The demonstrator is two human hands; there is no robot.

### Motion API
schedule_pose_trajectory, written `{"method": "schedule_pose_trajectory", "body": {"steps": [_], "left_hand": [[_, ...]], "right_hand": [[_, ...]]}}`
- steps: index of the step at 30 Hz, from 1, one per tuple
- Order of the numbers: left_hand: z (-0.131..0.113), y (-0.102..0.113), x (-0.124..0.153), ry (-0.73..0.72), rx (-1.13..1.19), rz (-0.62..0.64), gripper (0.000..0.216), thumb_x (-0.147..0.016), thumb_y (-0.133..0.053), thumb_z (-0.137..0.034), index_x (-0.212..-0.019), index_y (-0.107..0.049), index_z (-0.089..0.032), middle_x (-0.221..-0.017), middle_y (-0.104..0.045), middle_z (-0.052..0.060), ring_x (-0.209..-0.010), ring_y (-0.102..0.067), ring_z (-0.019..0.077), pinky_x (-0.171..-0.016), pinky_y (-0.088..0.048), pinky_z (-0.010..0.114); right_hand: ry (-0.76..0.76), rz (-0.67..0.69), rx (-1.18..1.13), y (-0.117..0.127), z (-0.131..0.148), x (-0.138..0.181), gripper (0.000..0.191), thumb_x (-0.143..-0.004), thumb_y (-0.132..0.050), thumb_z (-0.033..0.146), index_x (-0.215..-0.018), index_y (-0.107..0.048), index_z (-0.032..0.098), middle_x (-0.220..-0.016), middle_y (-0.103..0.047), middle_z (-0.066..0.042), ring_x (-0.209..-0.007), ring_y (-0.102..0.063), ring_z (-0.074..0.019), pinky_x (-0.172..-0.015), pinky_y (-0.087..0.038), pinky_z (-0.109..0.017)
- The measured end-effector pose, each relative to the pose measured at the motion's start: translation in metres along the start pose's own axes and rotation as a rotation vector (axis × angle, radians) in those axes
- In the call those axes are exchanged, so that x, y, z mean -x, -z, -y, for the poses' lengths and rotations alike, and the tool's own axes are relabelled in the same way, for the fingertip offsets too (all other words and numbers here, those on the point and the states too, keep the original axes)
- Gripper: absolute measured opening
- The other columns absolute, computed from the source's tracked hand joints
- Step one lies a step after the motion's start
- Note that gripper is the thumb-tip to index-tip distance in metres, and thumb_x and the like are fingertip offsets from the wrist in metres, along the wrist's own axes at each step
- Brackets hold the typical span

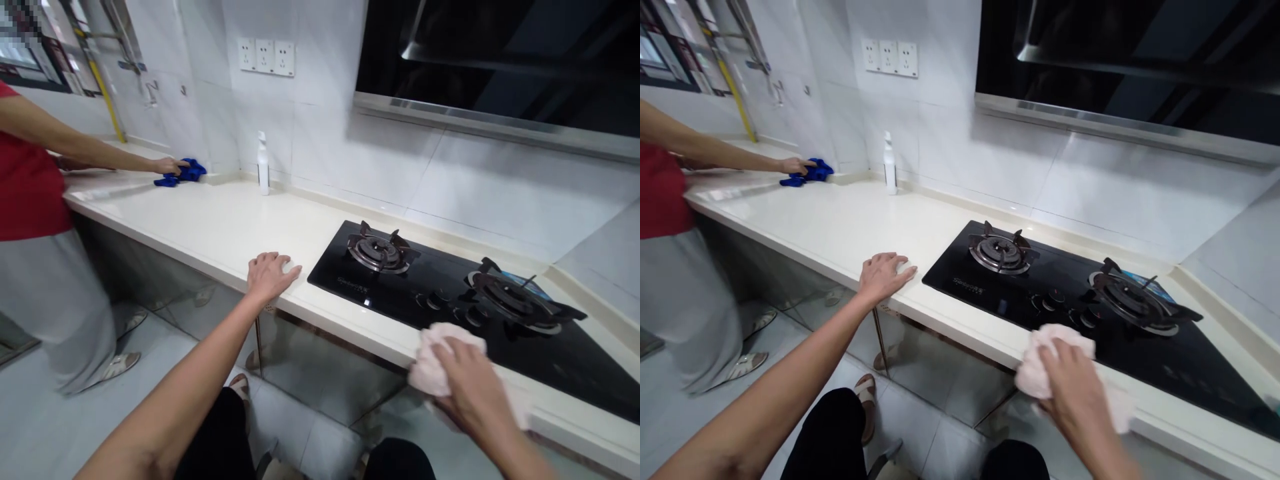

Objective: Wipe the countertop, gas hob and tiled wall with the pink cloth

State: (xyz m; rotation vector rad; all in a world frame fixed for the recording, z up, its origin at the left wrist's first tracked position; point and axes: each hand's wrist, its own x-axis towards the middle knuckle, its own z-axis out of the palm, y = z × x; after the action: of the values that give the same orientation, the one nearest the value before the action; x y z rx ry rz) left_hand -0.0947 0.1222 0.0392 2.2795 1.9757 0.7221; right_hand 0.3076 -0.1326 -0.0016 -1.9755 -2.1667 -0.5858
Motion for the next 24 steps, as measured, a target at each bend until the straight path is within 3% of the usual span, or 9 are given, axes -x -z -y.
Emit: {"method": "schedule_pose_trajectory", "body": {"steps": [3, 7, 10, 12, 14, 17, 19, 21, 24], "left_hand": [[0.001, 0.001, 0.001, -0.019, 0.052, 0.008, 0.059, -0.095, -0.05, -0.07, -0.13, -0.073, -0.029, -0.147, -0.066, 0.011, -0.141, -0.05, 0.0362, -0.118, -0.034, 0.053], [0.007, 0.005, -0.002, -0.038, 0.258, 0.027, 0.053, -0.096, -0.052, -0.065, -0.133, -0.07, -0.031, -0.147, -0.066, 0.006, -0.141, -0.053, 0.0322, -0.12, -0.036, 0.051], [0.017, 0.01, 0.006, -0.031, 0.527, -0.118, 0.046, -0.101, -0.046, -0.051, -0.133, -0.067, -0.026, -0.144, -0.066, 0.008, -0.134, -0.058, 0.0254, -0.112, -0.047, 0.041], [0.022, 0.015, 0.02, -0.089, 0.608, -0.26, 0.045, -0.101, -0.044, -0.046, -0.132, -0.066, -0.022, -0.139, -0.064, 0.011, -0.132, -0.059, 0.0238, -0.109, -0.05, 0.038], [0.023, 0.019, 0.04, -0.218, 0.585, -0.347, 0.043, -0.102, -0.044, -0.045, -0.132, -0.064, -0.021, -0.137, -0.063, 0.012, -0.133, -0.057, 0.024, -0.113, -0.048, 0.04], [0.014, 0.02, 0.068, -0.477, 0.455, -0.272, 0.045, -0.103, -0.045, -0.041, -0.142, -0.06, -0.023, -0.137, -0.063, 0.012, -0.133, -0.055, 0.0248, -0.116, -0.046, 0.042], [0.004, 0.017, 0.079, -0.592, 0.302, -0.161, 0.048, -0.102, -0.052, -0.043, -0.146, -0.058, -0.027, -0.138, -0.063, 0.012, -0.133, -0.054, 0.0281, -0.114, -0.046, 0.047], [-0.006, 0.012, 0.084, -0.619, 0.138, -0.104, 0.051, -0.096, -0.063, -0.049, -0.143, -0.062, -0.03, -0.139, -0.063, 0.013, -0.134, -0.052, 0.033, -0.111, -0.045, 0.052], [-0.02, 0.003, 0.087, -0.593, 0.005, -0.092, 0.054, -0.087, -0.076, -0.058, -0.133, -0.069, -0.031, -0.144, -0.06, 0.013, -0.137, -0.048, 0.0393, -0.11, -0.041, 0.059]], "right_hand": [[0.177, 0.006, -0.086, 0.01, 0.091, -0.079, 0.052, -0.066, -0.081, 0.021, -0.115, -0.063, 0.023, -0.127, -0.062, -0.016, -0.107, -0.056, -0.0344, -0.088, -0.05, -0.045], [0.326, -0.001, -0.256, 0.02, 0.196, -0.166, 0.047, -0.078, -0.083, 0.037, -0.116, -0.061, 0.02, -0.124, -0.059, -0.015, -0.112, -0.052, -0.0324, -0.091, -0.049, -0.043], [0.326, 0.029, -0.324, 0.022, 0.247, -0.211, 0.058, -0.078, -0.084, 0.047, -0.123, -0.06, 0.019, -0.123, -0.058, -0.014, -0.114, -0.052, -0.0317, -0.096, -0.048, -0.044], [0.315, 0.066, -0.378, 0.023, 0.259, -0.227, 0.068, -0.075, -0.086, 0.047, -0.13, -0.059, 0.017, -0.126, -0.057, -0.015, -0.117, -0.052, -0.0323, -0.101, -0.047, -0.047], [0.384, 0.127, -0.483, 0.025, 0.251, -0.231, 0.081, -0.071, -0.088, 0.045, -0.14, -0.056, 0.016, -0.134, -0.057, -0.016, -0.124, -0.051, -0.0331, -0.109, -0.045, -0.05], [0.503, 0.167, -0.719, 0.029, 0.207, -0.217, 0.082, -0.076, -0.084, 0.039, -0.149, -0.051, 0.021, -0.15, -0.052, -0.015, -0.137, -0.05, -0.0308, -0.117, -0.042, -0.049], [0.413, 0.052, -0.804, 0.027, 0.166, -0.199, 0.059, -0.088, -0.072, 0.037, -0.144, -0.058, 0.025, -0.156, -0.049, -0.013, -0.143, -0.049, -0.0292, -0.119, -0.041, -0.049], [0.258, -0.097, -0.805, 0.02, 0.127, -0.175, 0.039, -0.096, -0.061, 0.039, -0.132, -0.066, 0.026, -0.153, -0.053, -0.013, -0.142, -0.052, -0.0289, -0.118, -0.042, -0.052], [0.117, -0.16, -0.764, -0.001, 0.083, -0.139, 0.034, -0.099, -0.054, 0.047, -0.119, -0.07, 0.025, -0.138, -0.063, -0.012, -0.131, -0.061, -0.0284, -0.114, -0.048, -0.052]]}}
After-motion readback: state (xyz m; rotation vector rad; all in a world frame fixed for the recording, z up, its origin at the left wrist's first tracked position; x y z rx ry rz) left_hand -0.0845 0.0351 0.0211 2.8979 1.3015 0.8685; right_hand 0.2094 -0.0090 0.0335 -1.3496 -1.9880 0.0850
